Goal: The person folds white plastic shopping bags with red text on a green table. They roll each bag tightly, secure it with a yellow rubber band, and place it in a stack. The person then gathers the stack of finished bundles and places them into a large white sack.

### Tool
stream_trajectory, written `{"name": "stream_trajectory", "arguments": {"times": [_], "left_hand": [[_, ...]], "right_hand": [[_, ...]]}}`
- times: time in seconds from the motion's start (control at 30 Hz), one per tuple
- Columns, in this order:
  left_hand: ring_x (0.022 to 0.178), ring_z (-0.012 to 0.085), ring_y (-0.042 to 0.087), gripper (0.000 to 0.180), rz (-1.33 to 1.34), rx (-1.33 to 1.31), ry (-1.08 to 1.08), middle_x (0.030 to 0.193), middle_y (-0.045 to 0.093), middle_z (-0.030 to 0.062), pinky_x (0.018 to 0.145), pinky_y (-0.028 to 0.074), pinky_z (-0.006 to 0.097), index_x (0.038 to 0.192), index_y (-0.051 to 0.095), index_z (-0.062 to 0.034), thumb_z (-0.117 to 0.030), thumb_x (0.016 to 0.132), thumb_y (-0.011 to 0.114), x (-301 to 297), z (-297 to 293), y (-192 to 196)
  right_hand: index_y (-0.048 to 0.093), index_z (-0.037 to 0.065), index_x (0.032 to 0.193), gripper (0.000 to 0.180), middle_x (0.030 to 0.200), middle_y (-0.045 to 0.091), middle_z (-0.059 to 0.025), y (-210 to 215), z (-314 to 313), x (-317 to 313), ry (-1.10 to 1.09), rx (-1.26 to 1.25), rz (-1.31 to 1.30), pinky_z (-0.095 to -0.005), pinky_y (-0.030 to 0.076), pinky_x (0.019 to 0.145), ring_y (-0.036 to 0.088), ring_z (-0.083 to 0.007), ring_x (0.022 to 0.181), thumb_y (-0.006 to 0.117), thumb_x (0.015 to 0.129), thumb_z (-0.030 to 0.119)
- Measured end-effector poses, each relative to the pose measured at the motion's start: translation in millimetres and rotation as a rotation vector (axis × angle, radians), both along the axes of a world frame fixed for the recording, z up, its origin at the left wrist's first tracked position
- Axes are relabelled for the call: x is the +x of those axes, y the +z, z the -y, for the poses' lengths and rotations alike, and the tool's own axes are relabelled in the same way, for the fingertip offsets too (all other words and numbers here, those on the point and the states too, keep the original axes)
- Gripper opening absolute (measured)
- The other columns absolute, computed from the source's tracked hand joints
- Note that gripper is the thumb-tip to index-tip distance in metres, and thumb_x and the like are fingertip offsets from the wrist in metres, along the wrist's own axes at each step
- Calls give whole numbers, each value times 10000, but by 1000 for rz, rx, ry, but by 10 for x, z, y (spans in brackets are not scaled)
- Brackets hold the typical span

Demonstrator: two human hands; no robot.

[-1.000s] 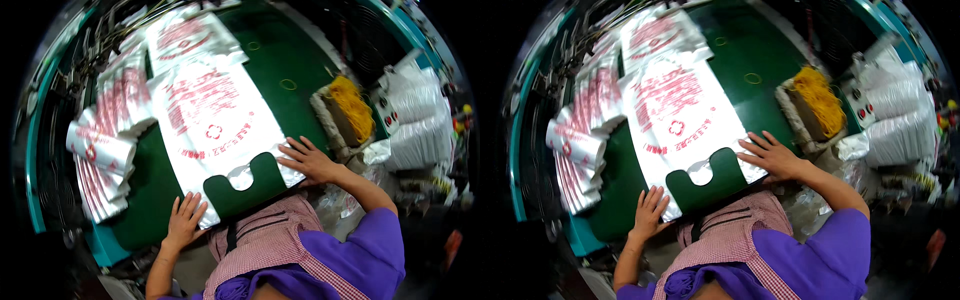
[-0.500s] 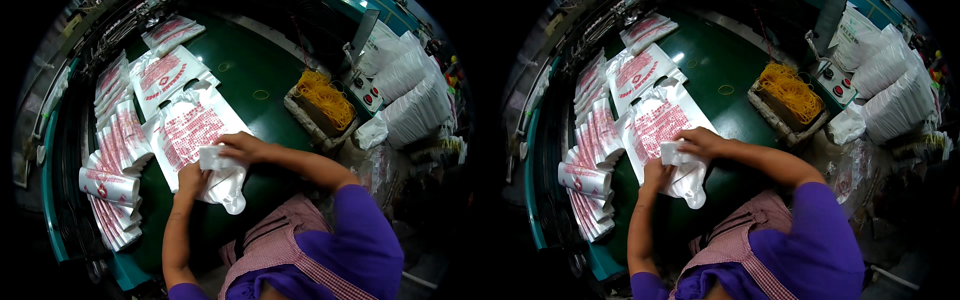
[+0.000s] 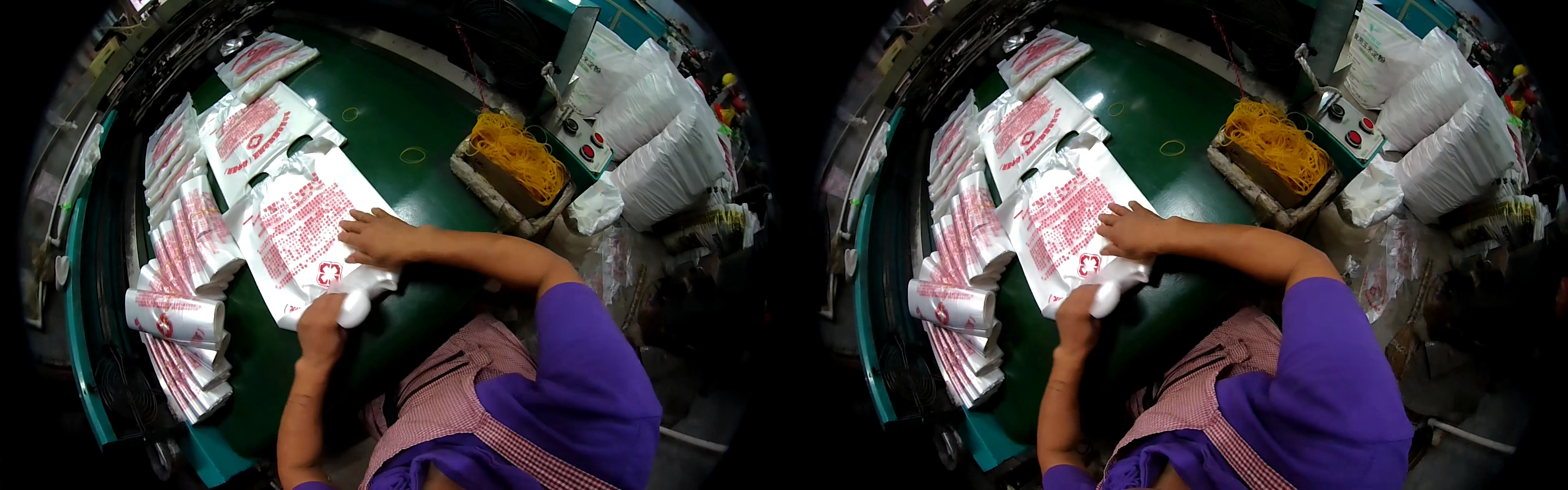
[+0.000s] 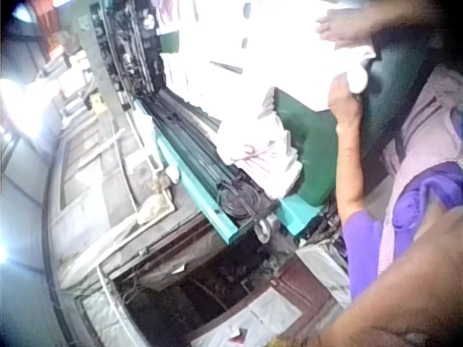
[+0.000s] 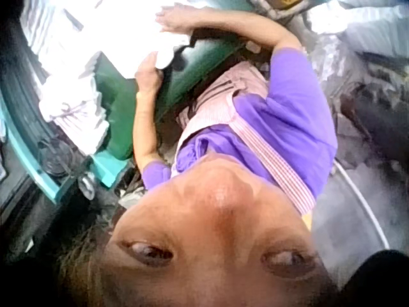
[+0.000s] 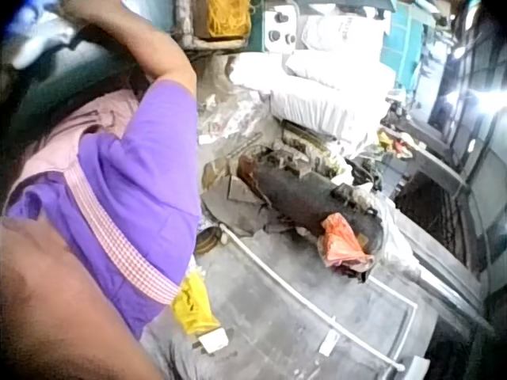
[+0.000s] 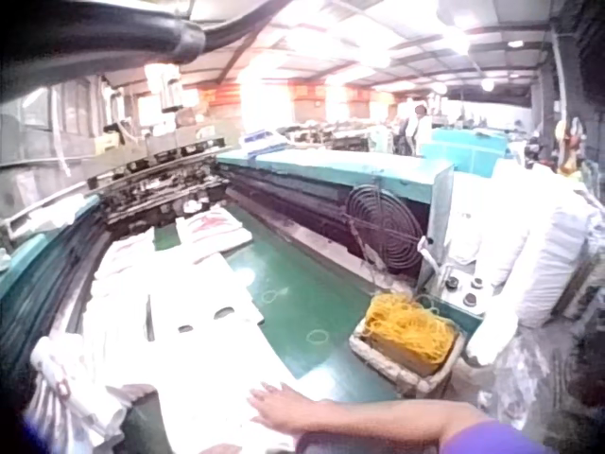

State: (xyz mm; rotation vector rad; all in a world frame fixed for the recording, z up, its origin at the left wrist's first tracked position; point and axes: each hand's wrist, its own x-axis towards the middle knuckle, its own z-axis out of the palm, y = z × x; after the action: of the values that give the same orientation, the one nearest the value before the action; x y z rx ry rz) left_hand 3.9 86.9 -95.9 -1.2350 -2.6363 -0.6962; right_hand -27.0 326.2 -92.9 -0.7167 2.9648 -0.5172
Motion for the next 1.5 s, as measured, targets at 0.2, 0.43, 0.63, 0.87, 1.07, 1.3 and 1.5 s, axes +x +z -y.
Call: {"name": "stream_trajectory", "arguments": {"times": [0.2,0.43,0.63,0.87,1.07,1.3,1.5], "left_hand": [[717,331,638,302,427,-126,258,784,670,158,702,502,401,1061,633,-25,-248,858,620,-904,-91,163],[1190,357,482,550,-95,-234,60,1253,522,180,1010,382,414,1225,511,-35,-140,717,694,-16,-18,192],[899,305,584,410,-44,-210,158,1003,587,86,710,501,415,1049,586,-76,-29,648,657,-371,-74,129],[1236,360,454,377,291,-155,-315,1278,520,122,1010,404,399,1005,629,-52,11,635,663,-171,364,319],[1340,416,284,368,413,-340,-182,1445,377,146,1047,263,556,1052,688,-120,-294,730,730,-289,566,449],[1081,299,550,294,-5,-432,-222,1095,595,78,849,479,386,858,605,-81,-76,573,677,-302,7,1144],[1237,338,464,395,343,-517,-315,1311,531,138,1055,323,511,1050,653,-24,-113,666,641,-684,32,571]], "right_hand": [[458,8,1305,634,1377,425,-212,59,110,117,155,-186,-239,-487,297,1074,357,-375,1317,570,868,453],[488,32,1285,624,1441,361,-182,-117,46,343,166,-225,-208,-492,265,1097,266,-363,1375,687,796,365],[447,-15,1307,514,1287,536,-178,55,99,1059,-355,-1391,737,-335,486,915,560,-289,1157,625,903,248],[403,31,1352,511,1273,533,-143,-112,-401,287,-314,-1880,895,-368,473,971,569,-217,1119,537,859,40],[424,173,1399,630,1459,383,-136,35,-369,602,346,-608,208,-386,296,1105,371,-270,1343,522,809,-25],[471,195,1346,429,1502,316,-93,81,-582,241,554,32,-57,-440,238,1131,280,-283,1394,388,927,150],[467,104,1343,451,1471,362,-129,73,-621,162,628,-83,94,-497,221,1124,274,-319,1390,473,898,182]]}}
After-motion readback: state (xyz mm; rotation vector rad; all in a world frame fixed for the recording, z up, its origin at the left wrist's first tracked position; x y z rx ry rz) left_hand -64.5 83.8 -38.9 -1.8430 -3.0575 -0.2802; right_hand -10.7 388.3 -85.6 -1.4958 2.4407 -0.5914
